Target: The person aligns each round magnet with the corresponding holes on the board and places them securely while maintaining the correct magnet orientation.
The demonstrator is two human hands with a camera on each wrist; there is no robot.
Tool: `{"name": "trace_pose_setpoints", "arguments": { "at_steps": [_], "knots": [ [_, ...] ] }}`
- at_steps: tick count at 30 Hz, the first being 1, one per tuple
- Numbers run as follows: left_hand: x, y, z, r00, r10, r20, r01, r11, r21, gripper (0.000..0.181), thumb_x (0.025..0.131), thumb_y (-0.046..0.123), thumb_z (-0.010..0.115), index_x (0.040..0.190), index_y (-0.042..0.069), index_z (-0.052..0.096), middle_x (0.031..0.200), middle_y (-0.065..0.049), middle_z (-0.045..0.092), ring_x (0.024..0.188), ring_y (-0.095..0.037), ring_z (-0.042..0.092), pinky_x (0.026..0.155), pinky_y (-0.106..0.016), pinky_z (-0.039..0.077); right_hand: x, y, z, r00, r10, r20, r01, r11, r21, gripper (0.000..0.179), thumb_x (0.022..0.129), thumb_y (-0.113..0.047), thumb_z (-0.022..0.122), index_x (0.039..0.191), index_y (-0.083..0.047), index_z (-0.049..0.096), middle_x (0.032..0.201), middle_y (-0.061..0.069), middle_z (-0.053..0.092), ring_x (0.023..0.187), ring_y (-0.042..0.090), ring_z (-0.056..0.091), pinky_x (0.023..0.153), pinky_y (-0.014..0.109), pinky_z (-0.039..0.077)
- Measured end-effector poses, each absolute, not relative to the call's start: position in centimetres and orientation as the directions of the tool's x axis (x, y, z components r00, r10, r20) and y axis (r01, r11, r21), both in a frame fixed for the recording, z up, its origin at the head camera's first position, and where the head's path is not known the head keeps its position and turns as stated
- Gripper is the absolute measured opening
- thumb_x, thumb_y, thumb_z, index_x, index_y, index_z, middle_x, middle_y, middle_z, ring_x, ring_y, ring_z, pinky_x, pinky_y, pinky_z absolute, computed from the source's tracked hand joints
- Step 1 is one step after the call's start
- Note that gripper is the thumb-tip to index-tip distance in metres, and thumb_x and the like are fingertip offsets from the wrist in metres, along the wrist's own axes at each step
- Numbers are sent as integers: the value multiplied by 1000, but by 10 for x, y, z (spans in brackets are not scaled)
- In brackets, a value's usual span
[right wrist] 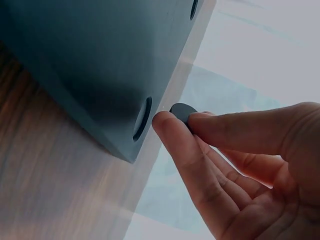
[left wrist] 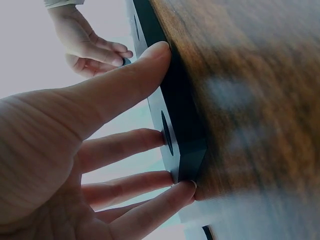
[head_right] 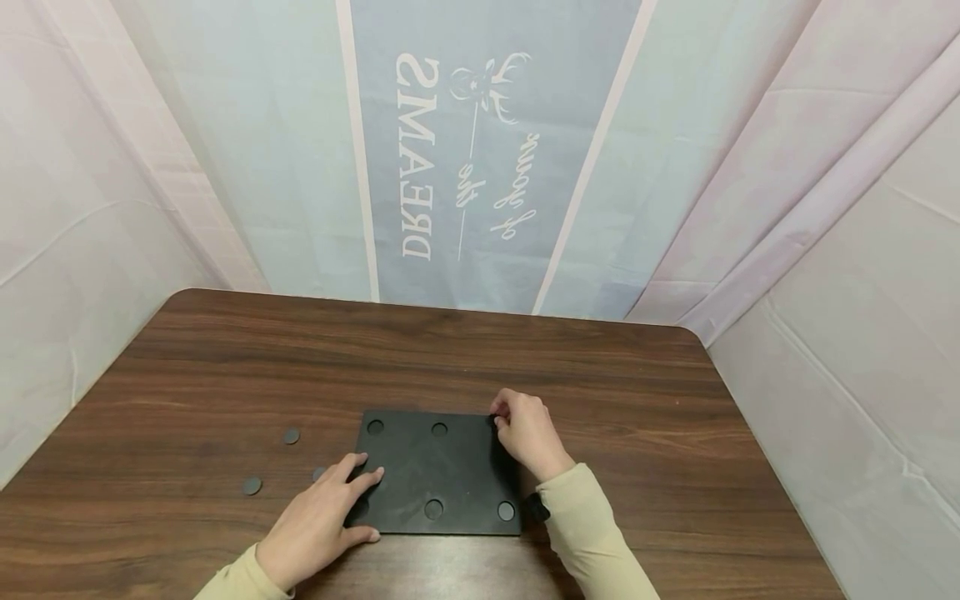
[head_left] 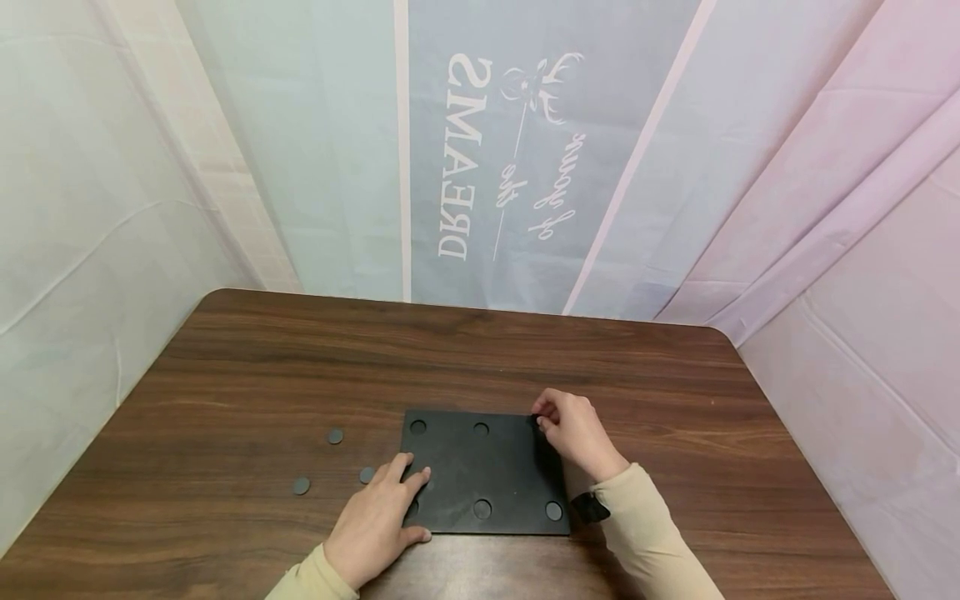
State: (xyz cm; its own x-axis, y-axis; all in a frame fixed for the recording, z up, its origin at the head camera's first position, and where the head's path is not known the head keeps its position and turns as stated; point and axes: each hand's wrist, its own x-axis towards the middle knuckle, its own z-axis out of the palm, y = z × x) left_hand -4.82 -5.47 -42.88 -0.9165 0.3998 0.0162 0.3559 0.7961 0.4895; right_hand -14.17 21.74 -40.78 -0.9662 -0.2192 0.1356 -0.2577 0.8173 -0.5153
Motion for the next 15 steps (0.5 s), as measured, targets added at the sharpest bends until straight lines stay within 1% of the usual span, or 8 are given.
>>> {"name": "trace_pose_setpoints", "arguments": {
  "at_steps": [11,15],
  "knots": [
    [-48,-54,-425,-919,395,16,352,799,487,66,68,29,85,124,1,63,131,-25,50,113,-42,55,65,-45,55,-143,204,-407,-962,-246,114,-269,807,-526,12,81,6,68,84,-6,69,76,1,66,67,11,61,64,31,53],
    [-49,-55,-423,-917,398,11,351,797,491,66,69,29,85,124,1,63,131,-25,50,114,-42,54,65,-45,54,-145,200,-406,-952,-279,124,-301,789,-536,13,81,7,68,83,-5,69,77,2,67,68,13,63,65,32,54]
  ]
}}
